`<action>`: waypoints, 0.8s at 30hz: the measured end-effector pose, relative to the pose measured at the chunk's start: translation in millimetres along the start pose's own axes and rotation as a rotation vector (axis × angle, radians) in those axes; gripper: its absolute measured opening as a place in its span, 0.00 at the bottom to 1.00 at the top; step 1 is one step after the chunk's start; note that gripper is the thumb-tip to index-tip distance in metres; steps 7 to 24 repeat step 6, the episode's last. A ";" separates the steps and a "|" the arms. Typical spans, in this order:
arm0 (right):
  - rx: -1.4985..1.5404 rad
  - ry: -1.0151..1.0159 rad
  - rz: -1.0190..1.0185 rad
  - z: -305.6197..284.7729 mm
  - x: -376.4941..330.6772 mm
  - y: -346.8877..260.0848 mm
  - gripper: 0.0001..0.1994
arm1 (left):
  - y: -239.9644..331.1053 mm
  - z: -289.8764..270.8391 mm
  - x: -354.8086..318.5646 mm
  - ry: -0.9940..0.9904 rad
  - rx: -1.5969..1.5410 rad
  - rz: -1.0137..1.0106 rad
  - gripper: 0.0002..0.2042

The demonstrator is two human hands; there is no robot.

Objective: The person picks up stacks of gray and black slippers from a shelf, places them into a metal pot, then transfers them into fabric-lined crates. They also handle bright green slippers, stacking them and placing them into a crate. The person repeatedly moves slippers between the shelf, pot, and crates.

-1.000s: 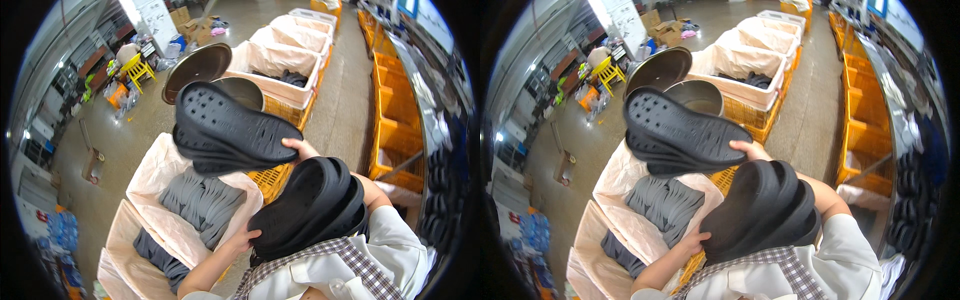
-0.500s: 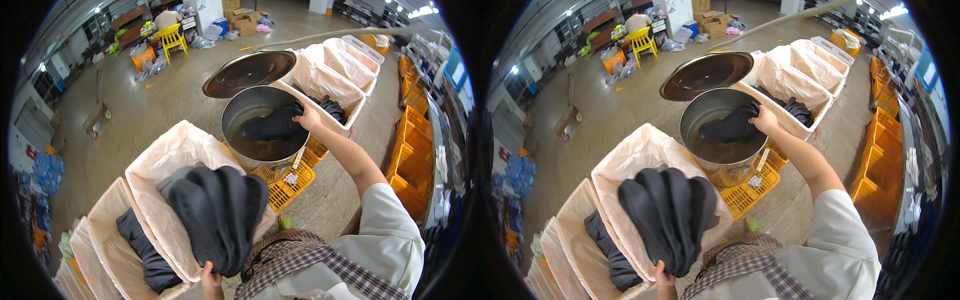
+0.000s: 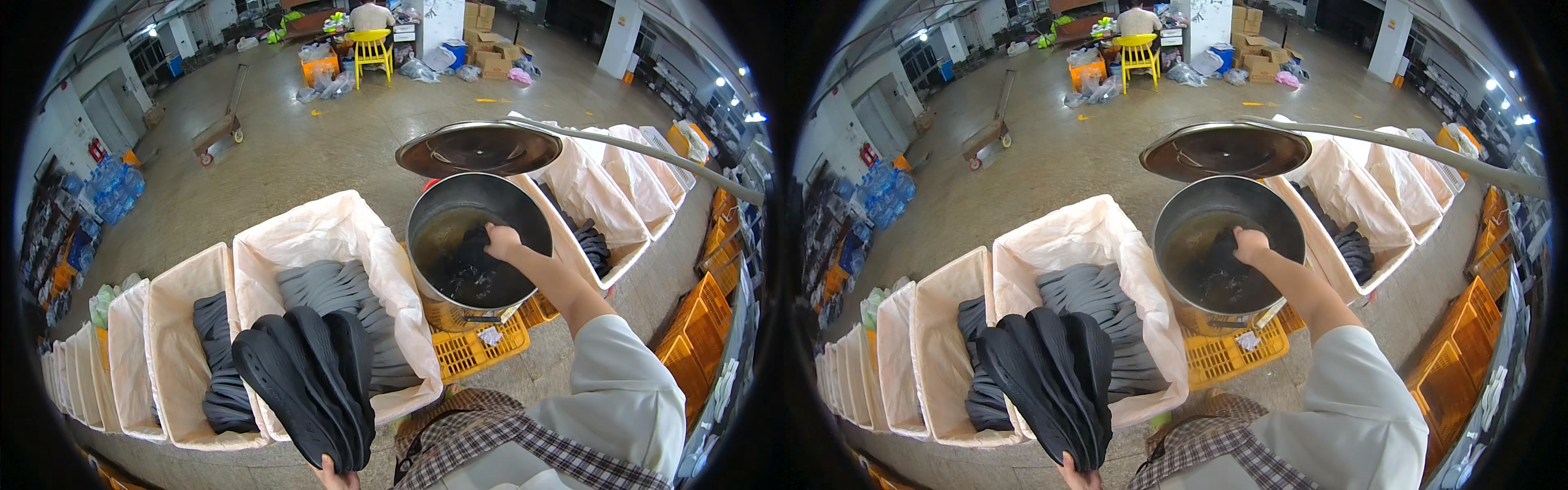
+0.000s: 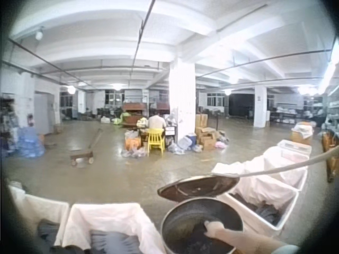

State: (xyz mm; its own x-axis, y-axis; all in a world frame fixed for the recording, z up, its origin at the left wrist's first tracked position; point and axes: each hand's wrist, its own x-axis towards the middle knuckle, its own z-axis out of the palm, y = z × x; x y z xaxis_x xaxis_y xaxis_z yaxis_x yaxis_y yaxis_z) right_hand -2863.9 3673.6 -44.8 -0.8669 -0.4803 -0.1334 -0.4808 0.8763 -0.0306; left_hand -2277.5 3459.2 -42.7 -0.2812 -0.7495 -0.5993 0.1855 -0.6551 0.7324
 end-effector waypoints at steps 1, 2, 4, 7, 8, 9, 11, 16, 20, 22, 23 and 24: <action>-0.014 -0.012 -0.018 4.7 2.1 -1.5 0.25 | -4.3 -2.0 -1.5 -0.005 -0.005 0.009 0.36; -0.028 -0.023 -0.034 8.8 4.6 -4.4 0.24 | -8.7 -4.4 -1.9 -0.011 -0.011 0.018 0.37; -0.051 -0.042 -0.065 13.8 7.5 -9.2 0.24 | -18.4 -8.8 0.5 -0.074 -0.066 0.087 0.40; -0.071 -0.091 -0.067 14.9 9.3 -12.0 0.25 | -30.6 -9.8 8.0 -0.213 -0.162 0.209 0.45; -0.071 -0.091 -0.067 14.9 9.3 -12.0 0.25 | -30.6 -9.8 8.0 -0.213 -0.162 0.209 0.45; -0.071 -0.091 -0.067 14.9 9.3 -12.0 0.25 | -30.6 -9.8 8.0 -0.213 -0.162 0.209 0.45; -0.071 -0.091 -0.067 14.9 9.3 -12.0 0.25 | -30.6 -9.8 8.0 -0.213 -0.162 0.209 0.45; -0.071 -0.091 -0.067 14.9 9.3 -12.0 0.25 | -30.6 -9.8 8.0 -0.213 -0.162 0.209 0.45; -0.071 -0.091 -0.067 14.9 9.3 -12.0 0.25 | -30.6 -9.8 8.0 -0.213 -0.162 0.209 0.45; -0.071 -0.091 -0.067 14.9 9.3 -12.0 0.25 | -30.6 -9.8 8.0 -0.213 -0.162 0.209 0.45; -0.071 -0.091 -0.067 14.9 9.3 -12.0 0.25 | -30.6 -9.8 8.0 -0.213 -0.162 0.209 0.45; -0.071 -0.091 -0.067 14.9 9.3 -12.0 0.25 | -30.6 -9.8 8.0 -0.213 -0.162 0.209 0.45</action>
